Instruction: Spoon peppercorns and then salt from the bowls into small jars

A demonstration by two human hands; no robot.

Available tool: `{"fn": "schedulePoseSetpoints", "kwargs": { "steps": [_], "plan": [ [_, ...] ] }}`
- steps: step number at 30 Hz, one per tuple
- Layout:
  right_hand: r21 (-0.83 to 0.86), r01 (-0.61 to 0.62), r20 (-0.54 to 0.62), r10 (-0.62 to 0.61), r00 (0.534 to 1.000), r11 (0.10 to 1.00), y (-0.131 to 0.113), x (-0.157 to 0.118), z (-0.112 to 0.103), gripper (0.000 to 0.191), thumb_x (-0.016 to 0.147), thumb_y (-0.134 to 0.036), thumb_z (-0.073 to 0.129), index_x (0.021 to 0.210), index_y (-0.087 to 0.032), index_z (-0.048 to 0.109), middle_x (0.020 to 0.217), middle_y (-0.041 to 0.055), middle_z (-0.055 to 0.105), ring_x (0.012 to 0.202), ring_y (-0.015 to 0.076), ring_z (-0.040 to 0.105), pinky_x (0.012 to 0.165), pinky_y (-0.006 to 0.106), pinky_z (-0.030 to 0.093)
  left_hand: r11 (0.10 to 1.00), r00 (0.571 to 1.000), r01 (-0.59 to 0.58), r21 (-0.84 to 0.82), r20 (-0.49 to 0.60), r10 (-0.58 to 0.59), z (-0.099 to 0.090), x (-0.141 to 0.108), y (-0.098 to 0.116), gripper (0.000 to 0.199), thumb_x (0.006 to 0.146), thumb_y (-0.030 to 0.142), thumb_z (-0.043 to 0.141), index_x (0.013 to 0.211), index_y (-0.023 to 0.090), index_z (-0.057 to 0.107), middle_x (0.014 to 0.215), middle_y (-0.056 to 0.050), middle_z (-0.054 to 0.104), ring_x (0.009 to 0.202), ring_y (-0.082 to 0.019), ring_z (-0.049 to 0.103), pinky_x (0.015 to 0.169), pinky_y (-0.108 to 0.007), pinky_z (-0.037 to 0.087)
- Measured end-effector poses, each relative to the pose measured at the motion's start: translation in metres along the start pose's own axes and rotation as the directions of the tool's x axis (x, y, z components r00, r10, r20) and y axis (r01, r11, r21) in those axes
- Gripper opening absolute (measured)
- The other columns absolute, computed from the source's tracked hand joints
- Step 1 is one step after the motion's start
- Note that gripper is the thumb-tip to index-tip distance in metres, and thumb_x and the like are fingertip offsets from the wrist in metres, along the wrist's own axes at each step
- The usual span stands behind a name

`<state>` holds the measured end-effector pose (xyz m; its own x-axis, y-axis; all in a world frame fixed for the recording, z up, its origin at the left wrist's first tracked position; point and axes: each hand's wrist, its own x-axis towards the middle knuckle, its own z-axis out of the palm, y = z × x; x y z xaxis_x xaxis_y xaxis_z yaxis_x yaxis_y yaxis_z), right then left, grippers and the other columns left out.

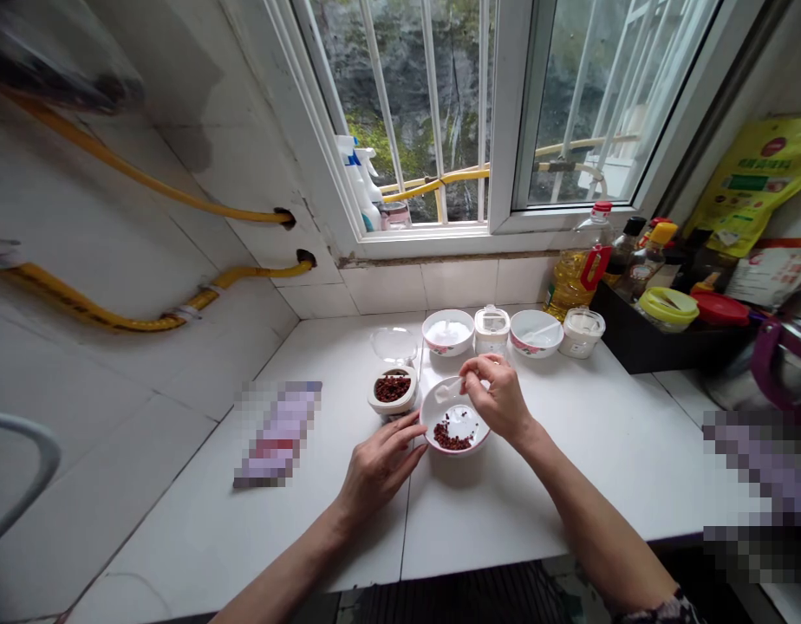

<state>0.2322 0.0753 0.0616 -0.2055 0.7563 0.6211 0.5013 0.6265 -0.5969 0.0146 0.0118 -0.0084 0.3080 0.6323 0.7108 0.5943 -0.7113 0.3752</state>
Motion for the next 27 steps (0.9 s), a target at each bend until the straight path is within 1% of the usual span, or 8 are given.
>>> {"fn": "schedulePoseSetpoints", "kwargs": {
  "steps": [5,10,12,14,16,18,22,27],
  "plan": [
    [-0.134,-0.043,0.207,0.070,0.976,0.990,0.012,-0.005,0.003,0.020,0.080,-0.010,0.048,0.070,-0.022,0.060,0.057,-0.0006,0.068,0.064,0.0189,0.061,0.095,0.044,0.045,1.000,1.000,-0.007,0.016,-0.002,0.008,0.000,-0.001,-0.001,0.020,0.095,0.020,0.058,0.114,0.020,0.064,0.120,-0.011,0.070,0.108,-0.021,0.070,0.087,-0.031,0.060],
    [-0.025,-0.114,0.301,0.117,0.946,0.993,0.006,-0.010,0.017,0.021,0.081,-0.010,0.045,0.071,-0.021,0.060,0.057,-0.0031,0.068,0.054,0.0144,0.060,0.104,0.047,0.039,1.000,1.000,-0.006,0.016,0.001,0.006,0.000,-0.001,-0.001,0.021,0.095,0.019,0.058,0.115,0.021,0.063,0.122,-0.012,0.069,0.108,-0.021,0.070,0.087,-0.030,0.060],
    [0.040,-0.203,0.302,0.182,0.936,0.978,0.004,-0.010,0.017,0.019,0.079,-0.011,0.046,0.070,-0.021,0.059,0.056,-0.0023,0.069,0.058,0.0157,0.063,0.099,0.045,0.043,1.000,1.000,-0.003,0.009,0.010,0.003,-0.001,0.000,0.000,0.021,0.095,0.019,0.058,0.115,0.021,0.063,0.122,-0.012,0.069,0.109,-0.021,0.069,0.087,-0.031,0.060],
    [0.140,-0.349,0.318,0.291,0.902,0.927,0.003,-0.009,0.016,0.017,0.077,-0.014,0.047,0.069,-0.021,0.059,0.056,-0.0008,0.070,0.059,0.0170,0.065,0.084,0.039,0.051,1.000,1.000,-0.002,0.005,0.014,0.002,-0.001,0.000,0.000,0.021,0.095,0.018,0.057,0.115,0.021,0.063,0.123,-0.012,0.068,0.110,-0.022,0.069,0.088,-0.031,0.060],
    [0.253,-0.496,0.352,0.399,0.847,0.831,0.004,-0.007,0.013,0.013,0.076,-0.019,0.048,0.070,-0.021,0.060,0.056,0.0004,0.070,0.057,0.0173,0.066,0.066,0.031,0.053,1.000,1.000,-0.002,-0.003,0.013,0.002,-0.001,0.000,0.000,0.022,0.095,0.018,0.058,0.115,0.021,0.063,0.122,-0.012,0.069,0.111,-0.022,0.069,0.088,-0.032,0.060],
    [0.347,-0.583,0.376,0.460,0.804,0.735,0.005,-0.005,0.011,0.012,0.074,-0.023,0.051,0.070,-0.020,0.062,0.055,0.0007,0.069,0.054,0.0168,0.065,0.059,0.028,0.051,1.000,1.000,-0.004,-0.008,0.008,0.004,-0.001,0.000,0.000,0.023,0.094,0.018,0.058,0.116,0.021,0.063,0.121,-0.011,0.069,0.111,-0.022,0.068,0.088,-0.032,0.060],
    [0.452,-0.617,0.379,0.487,0.787,0.645,0.007,-0.002,0.011,0.012,0.070,-0.027,0.056,0.069,-0.018,0.063,0.053,0.0008,0.069,0.051,0.0158,0.063,0.059,0.028,0.052,1.000,1.000,-0.006,-0.005,0.012,0.007,-0.001,0.000,-0.001,0.024,0.094,0.018,0.058,0.117,0.022,0.064,0.121,-0.011,0.069,0.111,-0.022,0.069,0.089,-0.032,0.060],
    [0.425,-0.581,0.316,0.488,0.814,0.694,0.007,-0.003,0.012,0.012,0.070,-0.028,0.055,0.068,-0.019,0.063,0.052,0.0008,0.069,0.052,0.0163,0.063,0.058,0.028,0.051,1.000,1.000,0.003,-0.009,0.005,-0.003,-0.001,0.000,0.000,0.021,0.095,0.019,0.058,0.115,0.021,0.064,0.121,-0.011,0.069,0.109,-0.022,0.069,0.087,-0.032,0.062]
  ]
}}
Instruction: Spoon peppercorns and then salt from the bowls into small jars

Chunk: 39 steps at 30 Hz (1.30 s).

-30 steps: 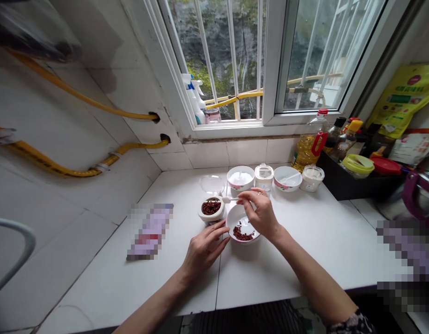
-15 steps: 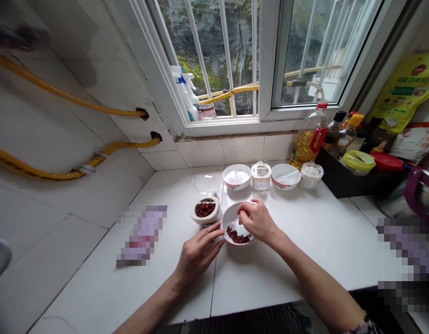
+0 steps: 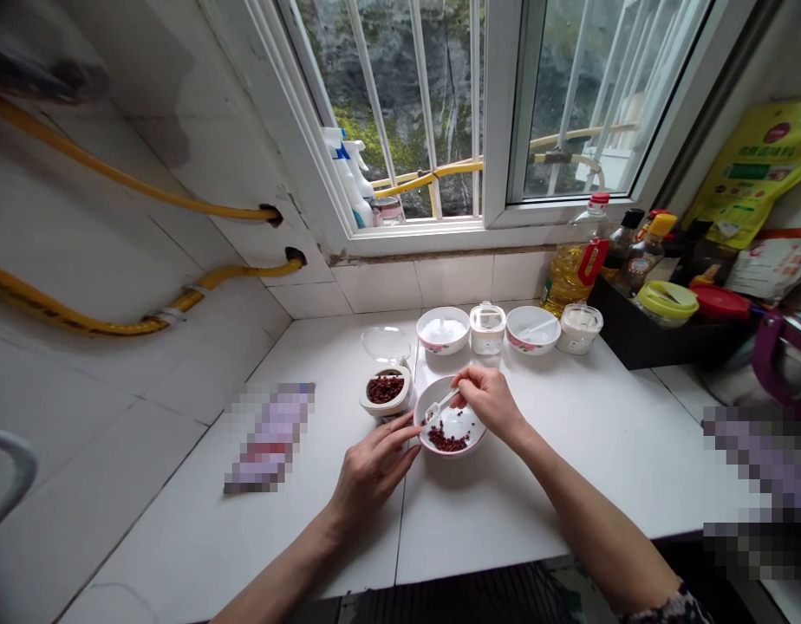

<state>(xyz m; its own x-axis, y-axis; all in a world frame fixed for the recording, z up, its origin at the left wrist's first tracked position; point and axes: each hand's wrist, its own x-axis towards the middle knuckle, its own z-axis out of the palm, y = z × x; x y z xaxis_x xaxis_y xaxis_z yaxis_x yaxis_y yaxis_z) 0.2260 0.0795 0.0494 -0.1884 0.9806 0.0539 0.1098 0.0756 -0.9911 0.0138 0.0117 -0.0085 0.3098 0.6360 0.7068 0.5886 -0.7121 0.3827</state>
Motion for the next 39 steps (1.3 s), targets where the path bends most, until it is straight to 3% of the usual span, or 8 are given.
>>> {"fn": "schedulePoseSetpoints", "kwargs": {
  "steps": [12,27,34,39],
  "plan": [
    [0.086,-0.019,0.015,0.018,1.000,0.996,-0.003,0.001,-0.002,0.012,0.071,-0.028,0.059,0.072,-0.018,0.064,0.053,0.0008,0.070,0.052,0.0161,0.064,0.060,0.029,0.053,1.000,1.000,-0.009,0.003,-0.004,0.009,0.000,0.000,0.001,0.020,0.095,0.018,0.057,0.114,0.020,0.063,0.122,-0.012,0.069,0.109,-0.021,0.069,0.087,-0.032,0.061],
    [0.133,0.051,-0.062,-0.043,0.997,0.990,-0.011,0.003,-0.011,0.035,0.073,-0.052,0.074,0.080,-0.018,0.065,0.064,0.0045,0.075,0.060,0.0187,0.069,0.070,0.035,0.056,1.000,1.000,0.006,0.008,-0.009,-0.006,0.001,0.001,0.001,0.022,0.094,0.019,0.057,0.114,0.022,0.064,0.121,-0.011,0.069,0.108,-0.022,0.070,0.087,-0.033,0.062],
    [0.138,0.135,-0.061,-0.128,0.990,0.981,-0.015,0.002,0.007,0.034,0.081,-0.051,0.067,0.090,-0.018,0.063,0.076,0.0068,0.078,0.070,0.0206,0.073,0.077,0.039,0.057,1.000,1.000,-0.003,0.009,-0.024,0.003,0.002,0.002,0.002,0.020,0.094,0.018,0.057,0.112,0.020,0.064,0.118,-0.012,0.071,0.108,-0.022,0.070,0.086,-0.032,0.061],
    [0.054,0.290,-0.053,-0.288,0.956,0.955,-0.016,-0.001,0.026,0.026,0.090,-0.045,0.060,0.096,-0.020,0.061,0.080,0.0062,0.077,0.078,0.0213,0.075,0.077,0.037,0.058,1.000,1.000,-0.001,0.013,-0.018,0.001,0.002,0.002,0.002,0.022,0.093,0.017,0.056,0.113,0.021,0.065,0.119,-0.012,0.070,0.107,-0.022,0.070,0.086,-0.033,0.061]
  ]
}}
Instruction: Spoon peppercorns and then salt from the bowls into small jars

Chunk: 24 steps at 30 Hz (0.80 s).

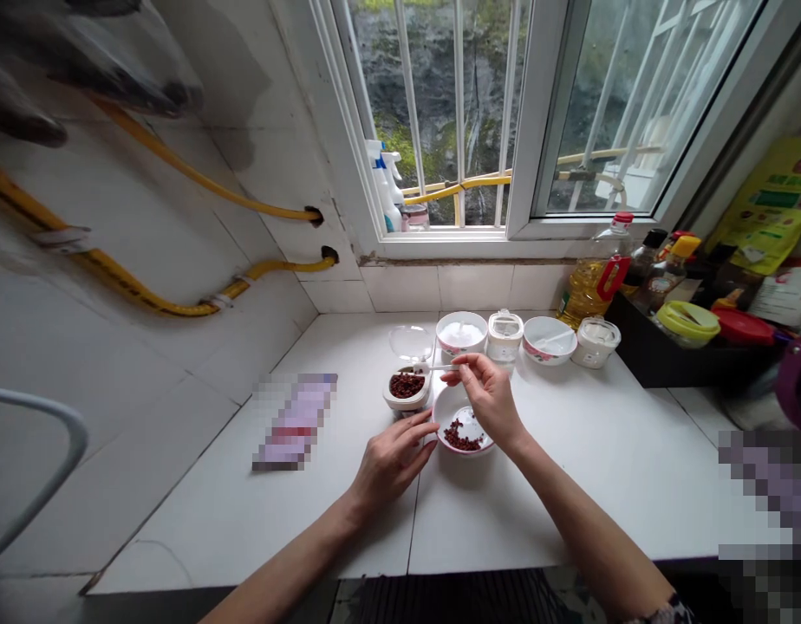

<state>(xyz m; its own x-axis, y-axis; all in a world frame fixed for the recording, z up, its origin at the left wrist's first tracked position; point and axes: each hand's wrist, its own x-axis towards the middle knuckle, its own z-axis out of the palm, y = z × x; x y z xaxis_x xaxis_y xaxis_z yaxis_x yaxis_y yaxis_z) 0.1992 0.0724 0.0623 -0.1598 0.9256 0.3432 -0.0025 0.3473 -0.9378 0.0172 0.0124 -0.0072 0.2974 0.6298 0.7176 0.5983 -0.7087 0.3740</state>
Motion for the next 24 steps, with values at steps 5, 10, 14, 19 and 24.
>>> {"fn": "schedulePoseSetpoints", "kwargs": {
  "steps": [5,10,14,19,24],
  "plan": [
    [-0.336,0.340,0.112,-0.321,0.940,0.879,0.003,-0.004,0.012,0.013,0.098,-0.024,0.048,0.102,-0.023,0.061,0.089,0.0060,0.079,0.084,0.0206,0.074,0.091,0.042,0.053,1.000,1.000,-0.009,0.017,-0.009,0.009,0.001,0.000,-0.001,0.023,0.093,0.016,0.055,0.113,0.021,0.065,0.119,-0.012,0.070,0.106,-0.022,0.071,0.087,-0.033,0.061],
    [-0.477,0.556,0.244,-0.506,0.828,0.681,0.005,-0.004,0.012,0.021,0.097,-0.013,0.043,0.102,-0.024,0.060,0.089,0.0031,0.078,0.076,0.0182,0.072,0.102,0.045,0.046,1.000,0.999,-0.021,0.018,-0.024,0.021,0.002,0.000,-0.001,0.021,0.094,0.016,0.055,0.111,0.020,0.065,0.118,-0.012,0.071,0.106,-0.022,0.070,0.087,-0.033,0.061],
    [-0.434,0.525,0.166,-0.508,0.845,0.732,-0.002,-0.005,0.004,0.018,0.096,-0.015,0.046,0.101,-0.024,0.061,0.088,0.0042,0.078,0.083,0.0200,0.072,0.095,0.042,0.049,1.000,1.000,-0.007,0.009,-0.006,0.007,0.001,-0.001,-0.001,0.023,0.093,0.015,0.055,0.113,0.021,0.064,0.120,-0.011,0.070,0.107,-0.021,0.070,0.087,-0.033,0.061],
    [-0.445,0.302,-0.002,-0.338,0.941,0.843,-0.008,-0.005,-0.021,0.014,0.092,-0.020,0.049,0.090,-0.022,0.063,0.073,0.0031,0.075,0.078,0.0224,0.070,0.085,0.040,0.052,1.000,1.000,-0.011,-0.002,-0.008,0.011,0.000,-0.001,-0.002,0.021,0.093,0.015,0.056,0.112,0.020,0.065,0.119,-0.011,0.071,0.107,-0.022,0.070,0.087,-0.032,0.061],
    [-0.627,0.231,0.066,-0.244,0.967,0.744,0.004,-0.002,-0.035,0.018,0.081,-0.015,0.049,0.069,-0.023,0.060,0.057,0.0010,0.068,0.072,0.0228,0.065,0.087,0.041,0.049,1.000,1.000,-0.010,0.001,0.004,0.010,0.000,-0.001,-0.002,0.021,0.094,0.016,0.056,0.112,0.020,0.064,0.120,-0.011,0.070,0.108,-0.021,0.069,0.086,-0.031,0.061]
  ]
}}
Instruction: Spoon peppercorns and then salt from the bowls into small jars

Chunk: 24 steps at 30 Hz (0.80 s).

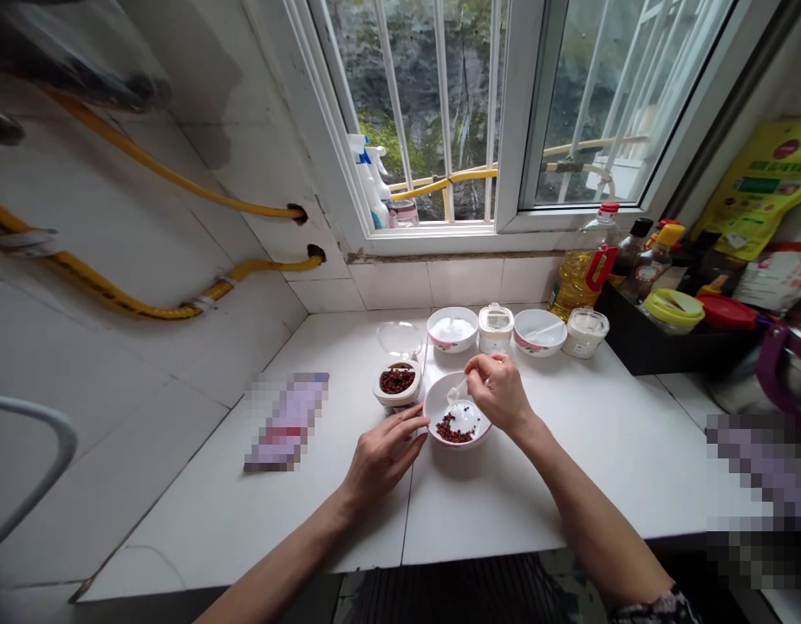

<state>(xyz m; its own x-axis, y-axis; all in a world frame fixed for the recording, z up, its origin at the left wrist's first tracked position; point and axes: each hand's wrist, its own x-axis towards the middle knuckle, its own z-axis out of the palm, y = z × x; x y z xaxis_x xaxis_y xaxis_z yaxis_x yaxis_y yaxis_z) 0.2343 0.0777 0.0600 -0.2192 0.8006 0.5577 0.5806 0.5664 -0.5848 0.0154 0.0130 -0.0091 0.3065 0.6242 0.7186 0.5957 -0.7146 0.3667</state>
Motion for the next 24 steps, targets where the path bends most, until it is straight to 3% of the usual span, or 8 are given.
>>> {"fn": "schedulePoseSetpoints", "kwargs": {
  "steps": [5,9,13,15,24],
  "plan": [
    [-0.089,0.029,0.122,-0.018,0.992,0.996,0.001,-0.005,0.014,0.018,0.079,-0.013,0.047,0.069,-0.022,0.060,0.060,0.0009,0.069,0.059,0.0181,0.061,0.096,0.044,0.044,1.000,1.000,0.005,-0.007,0.004,-0.005,0.000,-0.001,0.000,0.021,0.094,0.016,0.056,0.113,0.020,0.064,0.120,-0.011,0.070,0.108,-0.021,0.069,0.085,-0.031,0.061],
    [0.074,-0.086,0.195,0.070,0.978,0.994,-0.006,-0.008,0.020,0.018,0.077,-0.013,0.045,0.068,-0.022,0.058,0.057,0.0006,0.069,0.064,0.0190,0.066,0.089,0.040,0.048,1.000,1.000,0.004,-0.008,0.006,-0.004,0.000,0.000,0.000,0.021,0.095,0.016,0.055,0.114,0.021,0.064,0.121,-0.011,0.069,0.107,-0.021,0.070,0.087,-0.032,0.061],
    [0.330,-0.385,0.288,0.297,0.910,0.862,-0.007,-0.006,0.019,0.014,0.075,-0.018,0.046,0.070,-0.022,0.058,0.053,0.0002,0.068,0.053,0.0173,0.065,0.062,0.029,0.051,1.000,1.000,0.000,-0.015,0.003,0.000,0.000,-0.001,-0.001,0.022,0.095,0.017,0.056,0.115,0.021,0.064,0.121,-0.011,0.069,0.108,-0.021,0.070,0.086,-0.032,0.061],
    [0.410,-0.475,0.314,0.369,0.875,0.778,-0.005,-0.004,0.017,0.012,0.072,-0.020,0.048,0.069,-0.021,0.059,0.052,-0.0001,0.068,0.051,0.0168,0.064,0.057,0.027,0.050,1.000,1.000,-0.001,-0.024,-0.001,0.001,0.000,-0.001,-0.001,0.022,0.094,0.016,0.056,0.115,0.021,0.064,0.120,-0.011,0.070,0.109,-0.021,0.069,0.086,-0.031,0.061],
    [0.543,-0.540,0.302,0.450,0.840,0.643,-0.001,0.003,0.010,0.011,0.065,-0.026,0.055,0.065,-0.019,0.062,0.048,0.0002,0.066,0.047,0.0151,0.060,0.056,0.026,0.049,1.000,1.000,0.006,-0.024,0.010,-0.005,-0.001,-0.001,0.000,0.022,0.094,0.017,0.055,0.114,0.021,0.064,0.120,-0.011,0.070,0.110,-0.022,0.069,0.086,-0.033,0.061]
  ]
}}
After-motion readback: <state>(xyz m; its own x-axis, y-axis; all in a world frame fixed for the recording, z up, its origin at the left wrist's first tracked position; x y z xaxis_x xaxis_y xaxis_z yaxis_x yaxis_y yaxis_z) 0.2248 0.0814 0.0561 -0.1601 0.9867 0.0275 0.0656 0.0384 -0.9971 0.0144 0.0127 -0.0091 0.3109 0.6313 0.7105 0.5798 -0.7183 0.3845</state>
